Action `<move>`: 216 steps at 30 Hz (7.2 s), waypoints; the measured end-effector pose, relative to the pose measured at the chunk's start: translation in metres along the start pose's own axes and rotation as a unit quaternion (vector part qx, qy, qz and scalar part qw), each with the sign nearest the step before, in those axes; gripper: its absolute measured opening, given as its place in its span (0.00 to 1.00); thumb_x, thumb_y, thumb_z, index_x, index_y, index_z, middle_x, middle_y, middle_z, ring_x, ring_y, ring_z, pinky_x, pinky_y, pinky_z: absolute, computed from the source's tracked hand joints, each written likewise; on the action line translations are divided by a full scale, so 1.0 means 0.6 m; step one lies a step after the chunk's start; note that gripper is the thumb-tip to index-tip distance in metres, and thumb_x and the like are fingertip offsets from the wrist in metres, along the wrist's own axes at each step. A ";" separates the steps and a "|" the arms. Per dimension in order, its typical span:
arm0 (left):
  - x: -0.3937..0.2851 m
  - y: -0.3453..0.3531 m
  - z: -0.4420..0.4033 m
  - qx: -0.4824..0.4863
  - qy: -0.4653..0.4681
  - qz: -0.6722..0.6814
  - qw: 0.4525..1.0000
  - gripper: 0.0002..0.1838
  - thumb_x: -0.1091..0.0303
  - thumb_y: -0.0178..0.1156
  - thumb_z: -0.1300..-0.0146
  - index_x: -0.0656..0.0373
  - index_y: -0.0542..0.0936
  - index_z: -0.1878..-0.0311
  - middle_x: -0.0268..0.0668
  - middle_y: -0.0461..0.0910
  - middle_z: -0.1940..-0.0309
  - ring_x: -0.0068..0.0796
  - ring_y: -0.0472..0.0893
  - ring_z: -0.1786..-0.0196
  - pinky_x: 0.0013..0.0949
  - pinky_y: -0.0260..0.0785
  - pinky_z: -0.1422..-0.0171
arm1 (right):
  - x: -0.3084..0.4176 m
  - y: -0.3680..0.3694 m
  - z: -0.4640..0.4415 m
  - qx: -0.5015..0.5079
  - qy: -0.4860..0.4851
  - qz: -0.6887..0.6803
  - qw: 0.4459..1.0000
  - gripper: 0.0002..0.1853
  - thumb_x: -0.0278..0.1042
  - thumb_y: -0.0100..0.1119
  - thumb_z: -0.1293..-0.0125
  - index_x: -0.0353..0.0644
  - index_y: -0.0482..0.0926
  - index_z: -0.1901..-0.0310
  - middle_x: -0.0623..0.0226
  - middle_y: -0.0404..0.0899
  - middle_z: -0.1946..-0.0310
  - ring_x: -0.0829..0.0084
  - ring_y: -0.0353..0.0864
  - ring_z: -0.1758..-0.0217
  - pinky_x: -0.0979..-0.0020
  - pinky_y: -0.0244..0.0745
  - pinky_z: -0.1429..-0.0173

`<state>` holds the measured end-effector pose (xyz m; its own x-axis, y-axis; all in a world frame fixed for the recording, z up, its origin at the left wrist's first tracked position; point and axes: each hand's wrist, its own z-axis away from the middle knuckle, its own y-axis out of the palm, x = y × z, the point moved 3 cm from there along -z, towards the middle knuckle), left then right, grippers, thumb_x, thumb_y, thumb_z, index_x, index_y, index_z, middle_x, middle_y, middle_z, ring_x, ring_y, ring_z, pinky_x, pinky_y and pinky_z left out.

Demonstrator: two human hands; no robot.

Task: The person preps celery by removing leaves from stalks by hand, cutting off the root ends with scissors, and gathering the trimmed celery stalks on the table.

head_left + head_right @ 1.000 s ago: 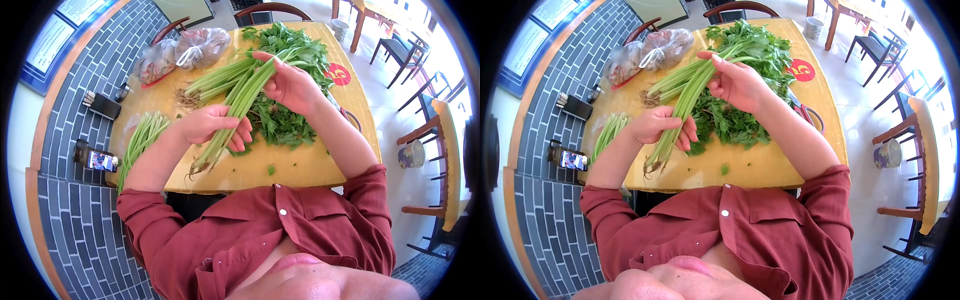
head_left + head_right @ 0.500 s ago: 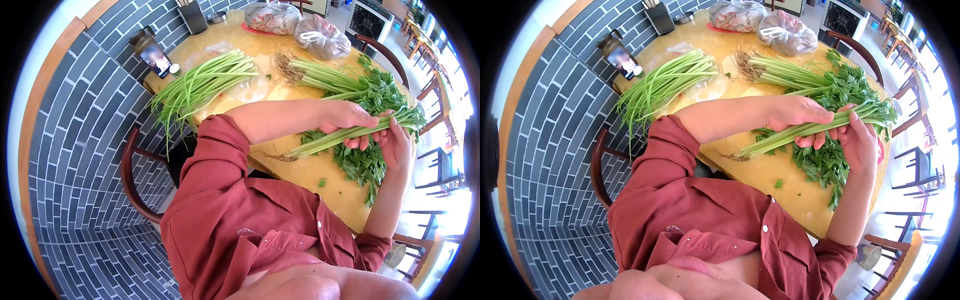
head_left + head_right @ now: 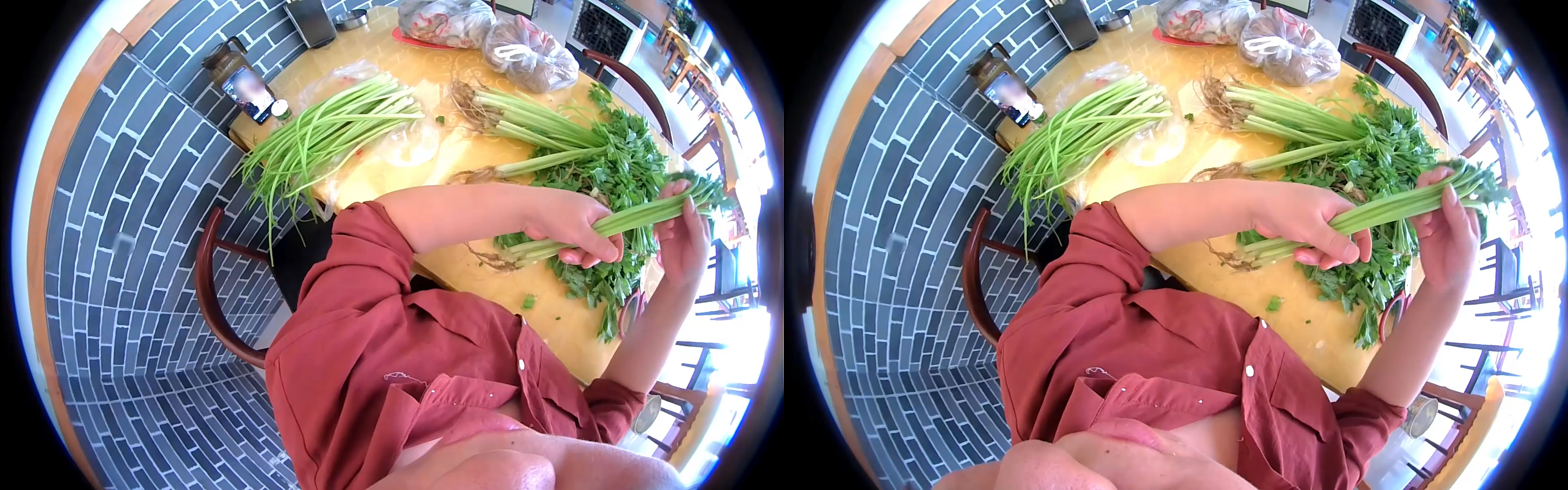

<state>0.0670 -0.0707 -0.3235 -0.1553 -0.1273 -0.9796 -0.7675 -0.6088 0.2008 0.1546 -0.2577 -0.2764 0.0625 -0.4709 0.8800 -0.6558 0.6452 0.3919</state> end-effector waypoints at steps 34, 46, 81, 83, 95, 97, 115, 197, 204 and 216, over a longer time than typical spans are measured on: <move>0.028 -0.119 -0.006 -0.331 0.181 0.106 0.920 0.14 0.56 0.60 0.38 0.57 0.74 0.67 0.31 0.73 0.71 0.19 0.70 0.71 0.26 0.65 0.68 | -0.123 0.106 0.039 -0.096 -0.073 0.581 0.805 0.21 0.50 0.63 0.43 0.38 0.76 0.61 0.65 0.75 0.70 0.69 0.75 0.65 0.69 0.71 0.60; 0.044 -0.138 -0.006 -0.349 0.201 0.067 0.913 0.20 0.52 0.65 0.43 0.59 0.73 0.62 0.29 0.71 0.73 0.19 0.70 0.71 0.26 0.63 0.68 | -0.133 0.092 0.015 -0.048 0.081 0.525 0.846 0.12 0.38 0.63 0.45 0.36 0.79 0.70 0.68 0.79 0.77 0.78 0.76 0.75 0.76 0.72 0.67; 0.033 -0.128 -0.003 -0.333 0.265 0.120 0.897 0.10 0.65 0.64 0.42 0.57 0.74 0.63 0.29 0.70 0.73 0.18 0.70 0.73 0.24 0.64 0.71 | -0.176 0.086 0.016 -0.104 0.166 0.175 0.965 0.14 0.35 0.45 0.29 0.33 0.72 0.51 0.65 0.77 0.64 0.76 0.78 0.65 0.75 0.75 0.61; 0.033 -0.128 -0.003 -0.334 0.271 0.121 0.895 0.10 0.66 0.64 0.42 0.58 0.73 0.64 0.29 0.70 0.73 0.18 0.70 0.73 0.24 0.65 0.71 | -0.174 0.088 0.019 -0.113 0.177 0.129 0.969 0.15 0.36 0.44 0.28 0.33 0.70 0.50 0.62 0.78 0.64 0.74 0.79 0.64 0.75 0.76 0.60; 0.028 -0.130 0.005 -0.263 0.239 0.127 0.926 0.11 0.64 0.66 0.45 0.59 0.75 0.67 0.33 0.75 0.76 0.18 0.70 0.81 0.21 0.61 0.80 | -0.166 0.102 0.027 -0.100 0.174 0.092 0.975 0.14 0.35 0.44 0.28 0.33 0.67 0.49 0.58 0.79 0.63 0.73 0.80 0.67 0.74 0.78 0.61; 0.024 -0.132 0.005 -0.229 0.214 0.136 0.940 0.10 0.65 0.66 0.44 0.59 0.76 0.66 0.34 0.76 0.76 0.19 0.71 0.81 0.22 0.63 0.80 | -0.157 0.096 0.029 -0.101 0.168 0.110 0.975 0.14 0.34 0.45 0.29 0.33 0.68 0.49 0.58 0.79 0.64 0.74 0.80 0.68 0.74 0.77 0.61; -0.118 -0.127 0.093 -0.229 0.383 0.088 0.891 0.10 0.72 0.69 0.49 0.60 0.77 0.66 0.37 0.78 0.76 0.26 0.75 0.80 0.28 0.70 0.79 | -0.048 -0.120 0.251 -0.194 0.207 0.699 0.656 0.15 0.34 0.55 0.36 0.38 0.73 0.49 0.62 0.76 0.64 0.71 0.75 0.62 0.70 0.72 0.56; 0.053 -0.109 -0.009 -0.415 0.209 0.089 0.881 0.08 0.73 0.63 0.43 0.62 0.75 0.62 0.40 0.79 0.68 0.21 0.72 0.78 0.27 0.70 0.75 | -0.191 0.084 0.099 -0.263 0.190 0.016 0.946 0.16 0.46 0.58 0.36 0.42 0.71 0.70 0.74 0.66 0.83 0.83 0.64 0.85 0.78 0.60 0.83; 0.026 -0.126 0.008 -0.396 0.218 0.182 0.873 0.07 0.71 0.61 0.41 0.62 0.75 0.64 0.41 0.79 0.70 0.21 0.72 0.79 0.25 0.66 0.77 | -0.156 0.081 0.129 -0.173 0.281 0.037 0.943 0.19 0.46 0.49 0.31 0.38 0.73 0.49 0.78 0.63 0.82 0.86 0.61 0.85 0.81 0.54 0.83; -0.158 -0.136 0.039 -0.410 0.325 0.245 0.816 0.04 0.80 0.52 0.44 0.72 0.70 0.65 0.55 0.76 0.60 0.37 0.76 0.59 0.32 0.75 0.56 | -0.020 -0.071 0.276 -0.290 0.176 0.686 0.644 0.20 0.39 0.57 0.39 0.42 0.71 0.46 0.53 0.80 0.68 0.58 0.80 0.66 0.62 0.73 0.60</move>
<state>0.1300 0.0095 -0.2472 0.2491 -0.7385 -0.6266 0.0039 -0.6462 0.7631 0.0573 -0.3791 -0.3483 -0.0433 0.8805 0.4720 0.1097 0.4738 -0.8738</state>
